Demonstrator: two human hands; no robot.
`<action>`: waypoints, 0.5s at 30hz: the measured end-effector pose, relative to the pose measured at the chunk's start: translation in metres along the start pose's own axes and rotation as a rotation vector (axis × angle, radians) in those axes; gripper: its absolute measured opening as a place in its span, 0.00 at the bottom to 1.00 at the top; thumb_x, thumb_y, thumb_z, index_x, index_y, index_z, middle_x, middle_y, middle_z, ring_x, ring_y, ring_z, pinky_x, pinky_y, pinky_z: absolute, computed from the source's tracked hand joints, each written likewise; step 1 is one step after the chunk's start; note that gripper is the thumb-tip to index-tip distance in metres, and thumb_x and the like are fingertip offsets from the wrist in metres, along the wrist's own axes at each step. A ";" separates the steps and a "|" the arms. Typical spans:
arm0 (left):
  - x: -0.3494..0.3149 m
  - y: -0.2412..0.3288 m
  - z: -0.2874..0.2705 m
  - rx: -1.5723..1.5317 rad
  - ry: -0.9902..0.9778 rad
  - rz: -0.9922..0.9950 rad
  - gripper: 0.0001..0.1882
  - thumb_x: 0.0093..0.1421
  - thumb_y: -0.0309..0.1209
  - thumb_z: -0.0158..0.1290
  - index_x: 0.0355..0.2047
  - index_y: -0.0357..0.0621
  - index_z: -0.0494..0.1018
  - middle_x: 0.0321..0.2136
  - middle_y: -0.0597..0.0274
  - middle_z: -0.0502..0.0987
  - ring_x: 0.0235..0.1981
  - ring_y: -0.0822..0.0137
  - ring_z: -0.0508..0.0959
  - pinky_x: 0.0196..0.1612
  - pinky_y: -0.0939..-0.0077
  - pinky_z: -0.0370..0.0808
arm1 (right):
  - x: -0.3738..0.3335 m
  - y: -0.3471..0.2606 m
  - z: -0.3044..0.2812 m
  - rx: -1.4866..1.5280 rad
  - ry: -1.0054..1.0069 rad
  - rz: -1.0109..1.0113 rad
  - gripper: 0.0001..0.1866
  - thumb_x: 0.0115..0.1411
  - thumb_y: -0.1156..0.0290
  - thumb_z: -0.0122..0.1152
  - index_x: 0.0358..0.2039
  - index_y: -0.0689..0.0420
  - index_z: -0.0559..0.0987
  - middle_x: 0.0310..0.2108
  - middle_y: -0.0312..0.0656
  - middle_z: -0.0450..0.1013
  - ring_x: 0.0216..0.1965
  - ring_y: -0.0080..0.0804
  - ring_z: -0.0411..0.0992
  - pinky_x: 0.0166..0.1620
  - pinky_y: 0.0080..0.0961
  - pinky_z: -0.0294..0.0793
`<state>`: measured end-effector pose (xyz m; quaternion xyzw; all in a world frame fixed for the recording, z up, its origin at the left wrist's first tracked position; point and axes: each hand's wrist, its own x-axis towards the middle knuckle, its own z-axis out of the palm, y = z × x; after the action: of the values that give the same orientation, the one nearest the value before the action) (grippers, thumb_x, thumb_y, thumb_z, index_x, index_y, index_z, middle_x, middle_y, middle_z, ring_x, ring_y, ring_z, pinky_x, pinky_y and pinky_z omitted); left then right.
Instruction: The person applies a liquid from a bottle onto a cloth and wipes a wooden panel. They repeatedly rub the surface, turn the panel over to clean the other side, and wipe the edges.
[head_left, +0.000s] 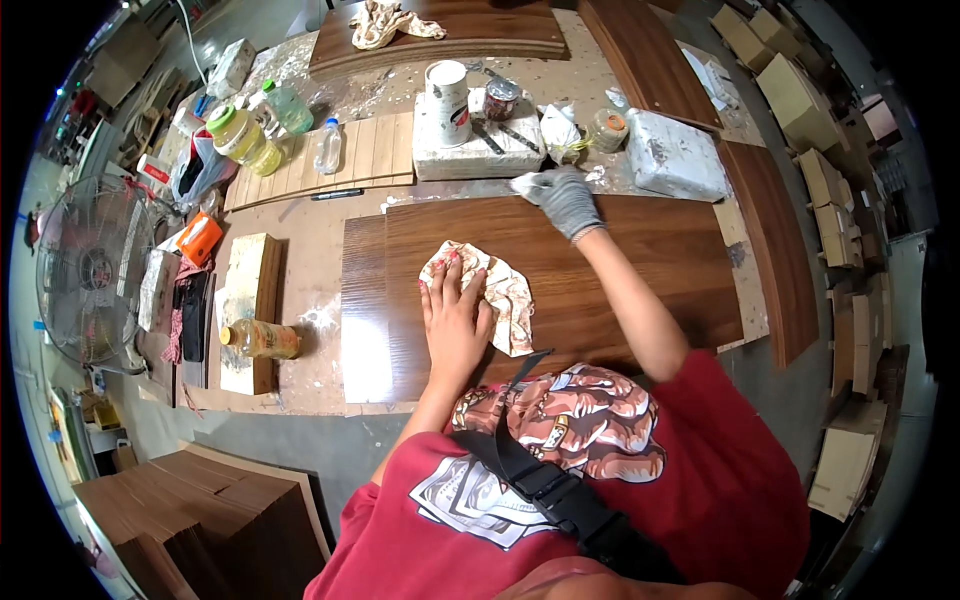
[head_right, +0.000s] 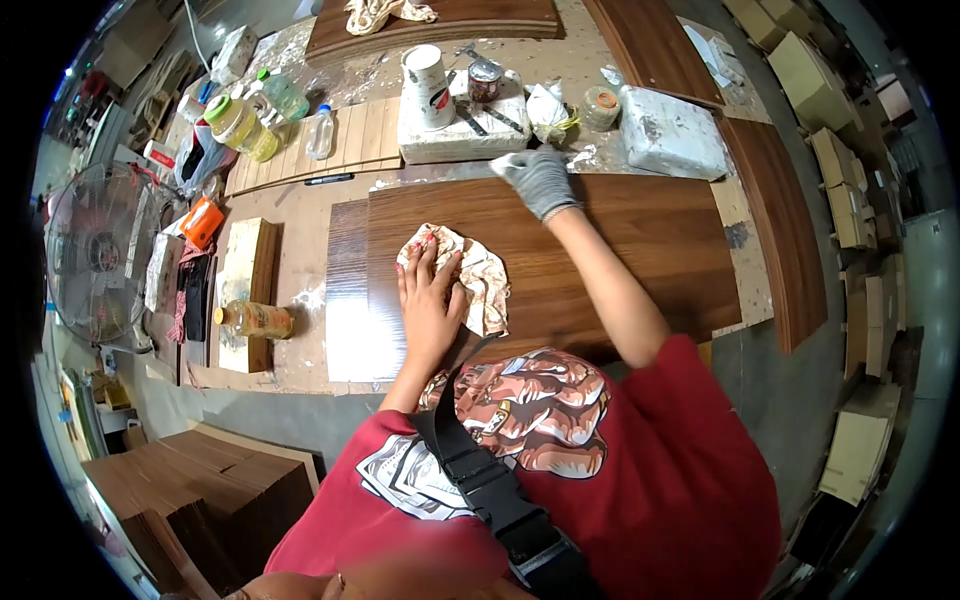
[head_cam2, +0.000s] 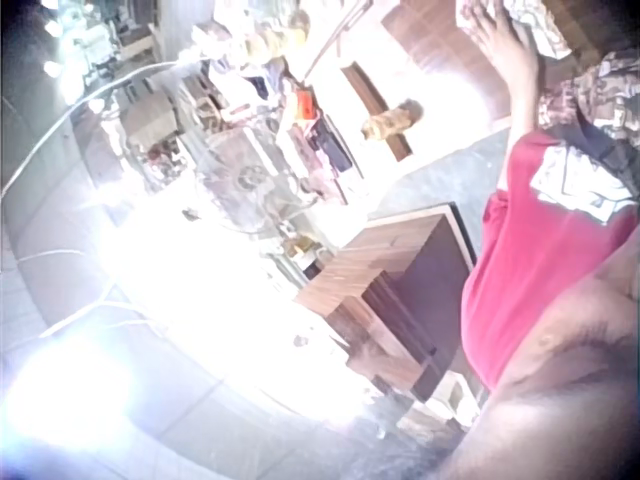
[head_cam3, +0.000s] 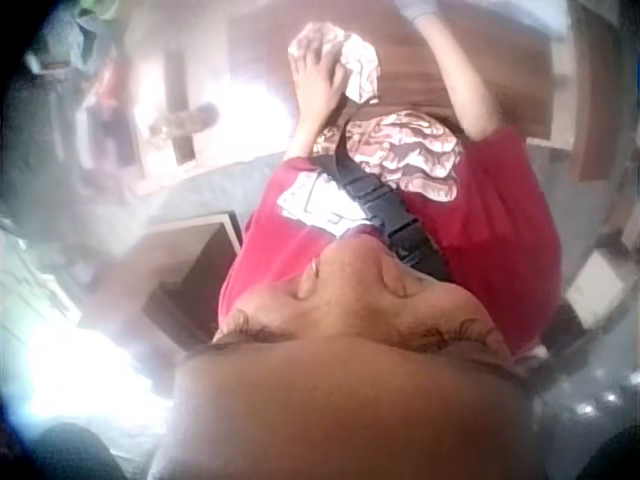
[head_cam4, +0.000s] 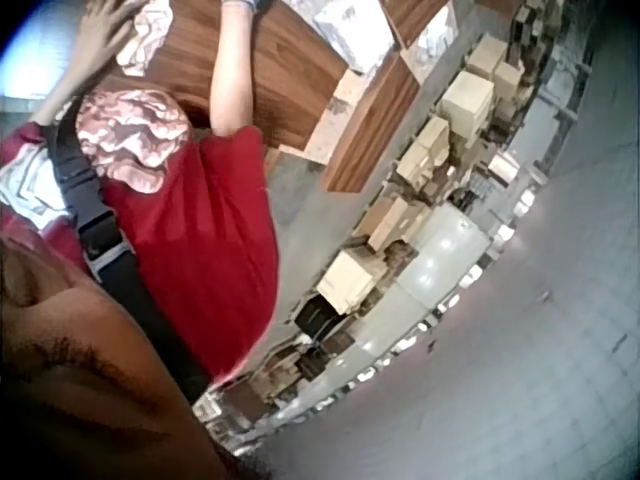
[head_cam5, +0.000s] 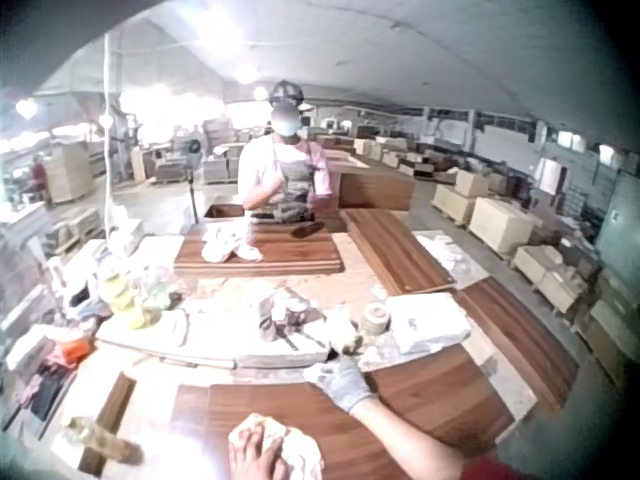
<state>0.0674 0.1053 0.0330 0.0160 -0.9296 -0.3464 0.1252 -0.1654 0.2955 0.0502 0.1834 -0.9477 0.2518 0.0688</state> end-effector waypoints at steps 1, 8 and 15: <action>0.002 0.002 0.001 0.000 0.002 0.013 0.24 0.61 0.34 0.52 0.59 0.53 0.74 0.66 0.55 0.63 0.69 0.47 0.57 0.72 0.46 0.48 | 0.001 -0.002 0.007 0.013 0.024 -0.013 0.18 0.53 0.56 0.69 0.33 0.60 0.87 0.29 0.53 0.80 0.31 0.47 0.78 0.42 0.38 0.77; 0.002 0.001 0.002 0.034 -0.017 0.024 0.23 0.61 0.36 0.52 0.58 0.52 0.74 0.66 0.52 0.63 0.70 0.49 0.56 0.73 0.47 0.44 | -0.019 0.034 -0.012 -0.153 0.121 -0.034 0.15 0.53 0.58 0.70 0.33 0.56 0.87 0.30 0.52 0.81 0.35 0.48 0.78 0.44 0.39 0.77; 0.004 0.006 0.006 0.049 -0.018 0.031 0.23 0.61 0.34 0.51 0.58 0.53 0.75 0.67 0.53 0.63 0.70 0.49 0.56 0.73 0.46 0.44 | -0.038 0.113 -0.078 -0.193 0.156 0.148 0.15 0.54 0.57 0.70 0.32 0.56 0.87 0.27 0.52 0.80 0.27 0.47 0.77 0.39 0.37 0.78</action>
<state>0.0626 0.1133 0.0335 0.0015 -0.9390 -0.3215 0.1220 -0.1699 0.4377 0.0585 0.0855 -0.9703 0.1774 0.1407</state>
